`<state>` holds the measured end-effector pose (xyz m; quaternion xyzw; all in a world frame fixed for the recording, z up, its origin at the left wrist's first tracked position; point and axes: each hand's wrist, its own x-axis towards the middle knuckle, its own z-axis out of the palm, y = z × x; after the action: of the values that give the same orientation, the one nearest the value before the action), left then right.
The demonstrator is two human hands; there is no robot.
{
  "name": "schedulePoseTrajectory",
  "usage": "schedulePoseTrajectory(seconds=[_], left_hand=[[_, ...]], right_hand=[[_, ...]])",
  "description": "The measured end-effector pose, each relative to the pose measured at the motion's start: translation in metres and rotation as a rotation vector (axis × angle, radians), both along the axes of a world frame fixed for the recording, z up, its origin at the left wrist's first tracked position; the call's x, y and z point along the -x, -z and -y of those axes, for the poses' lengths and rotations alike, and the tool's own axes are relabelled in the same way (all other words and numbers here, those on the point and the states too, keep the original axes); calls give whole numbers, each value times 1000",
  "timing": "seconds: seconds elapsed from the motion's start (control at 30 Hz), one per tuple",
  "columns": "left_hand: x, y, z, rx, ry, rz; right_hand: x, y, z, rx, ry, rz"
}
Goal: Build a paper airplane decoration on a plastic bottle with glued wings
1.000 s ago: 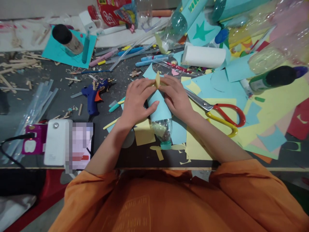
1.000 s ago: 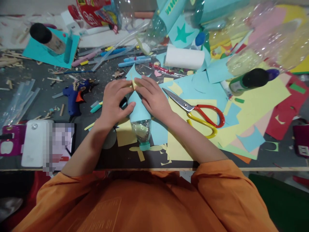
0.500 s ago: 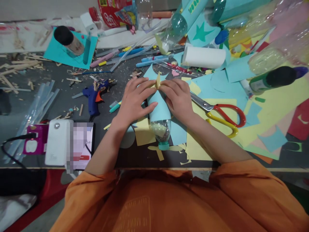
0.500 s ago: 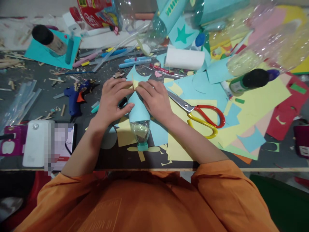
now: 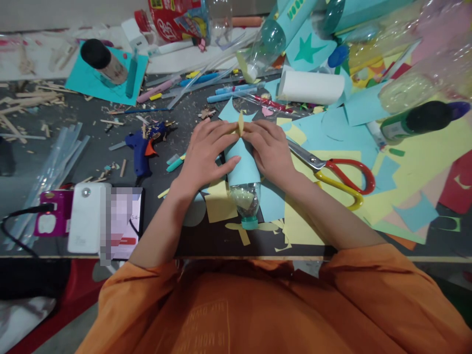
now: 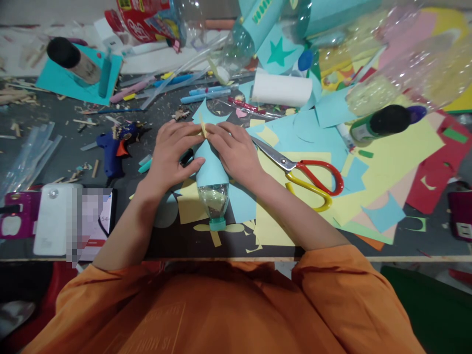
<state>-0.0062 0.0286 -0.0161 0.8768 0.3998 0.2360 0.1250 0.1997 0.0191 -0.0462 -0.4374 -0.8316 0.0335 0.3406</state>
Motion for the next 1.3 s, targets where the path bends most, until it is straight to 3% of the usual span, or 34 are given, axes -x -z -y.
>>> schedulePoseTrajectory(seconds=[0.27, 0.5, 0.77, 0.97, 1.1, 1.2, 1.3], left_hand=[[3, 0, -1, -49, -1, 21], [3, 1, 2, 11, -23, 20], [-12, 10, 8, -32, -31, 45], [-11, 16, 7, -32, -28, 49], [-9, 17, 6, -10, -8, 31], [-7, 15, 6, -13, -13, 50], [-7, 12, 7, -1, -31, 73]], right_hand=[[-2, 0, -2, 59, -3, -17], [-3, -3, -2, 98, -35, -29], [-2, -14, -5, 142, -12, -267], [8, -9, -23, 179, 71, -256], [-2, -2, -37, 189, 88, -278], [-18, -9, -28, 179, 107, -375], [-25, -24, 4, 64, 97, -475]])
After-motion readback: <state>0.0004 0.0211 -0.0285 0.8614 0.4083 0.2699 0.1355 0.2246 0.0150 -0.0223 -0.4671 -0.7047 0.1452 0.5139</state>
